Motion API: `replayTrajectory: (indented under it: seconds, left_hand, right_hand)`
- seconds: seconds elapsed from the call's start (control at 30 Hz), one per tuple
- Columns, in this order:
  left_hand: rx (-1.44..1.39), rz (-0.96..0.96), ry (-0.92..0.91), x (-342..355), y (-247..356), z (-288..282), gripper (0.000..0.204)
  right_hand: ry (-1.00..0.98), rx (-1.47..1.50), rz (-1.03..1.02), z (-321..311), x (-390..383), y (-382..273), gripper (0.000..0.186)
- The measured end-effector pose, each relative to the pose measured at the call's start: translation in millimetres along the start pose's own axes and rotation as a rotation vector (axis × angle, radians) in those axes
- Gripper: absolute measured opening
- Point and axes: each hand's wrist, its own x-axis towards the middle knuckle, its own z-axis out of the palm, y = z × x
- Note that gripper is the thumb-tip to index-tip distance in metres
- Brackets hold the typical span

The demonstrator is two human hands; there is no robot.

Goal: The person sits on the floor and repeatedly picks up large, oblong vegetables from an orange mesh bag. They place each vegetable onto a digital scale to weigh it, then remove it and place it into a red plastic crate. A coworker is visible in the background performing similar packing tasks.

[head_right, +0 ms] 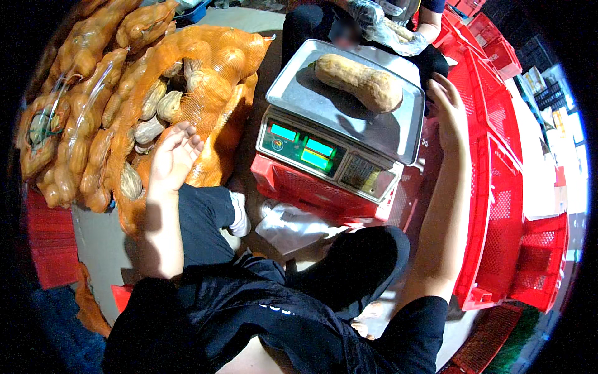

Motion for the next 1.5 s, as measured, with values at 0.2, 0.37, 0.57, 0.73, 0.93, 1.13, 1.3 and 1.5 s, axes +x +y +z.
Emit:
replayTrajectory:
  seconds: [0.2,0.37,0.57,0.73,0.93,1.13,1.3,1.5]
  left_hand:
    - [0.034,-0.078,-0.042,4,-18,7,0.021]
    - [0.051,-0.094,-0.013,7,-21,1,0.019]
    - [0.095,-0.088,-0.011,13,-26,2,0.018]
    - [0.132,-0.072,-0.024,15,-28,6,0.019]
    - [0.191,-0.058,-0.009,18,-31,5,0.018]
    - [0.236,-0.045,-0.009,16,-30,8,0.018]
    - [0.289,-0.022,-0.028,11,-28,7,0.017]
    - [0.275,0.032,-0.129,10,-34,14,0.017]
  right_hand:
    - [-0.215,-0.167,0.046,47,33,22,0.085]
    - [-0.227,-0.116,0.111,52,49,29,0.086]
    - [-0.295,-0.236,0.016,44,60,48,0.084]
    - [-0.103,-0.135,0.053,48,56,35,0.078]
    - [0.030,-0.078,0.089,27,65,36,0.066]
    - [0.060,-0.005,0.120,19,70,32,0.056]
    - [-0.011,-0.032,0.143,21,70,33,0.050]
    - [-0.008,-0.380,0.460,27,58,18,0.078]
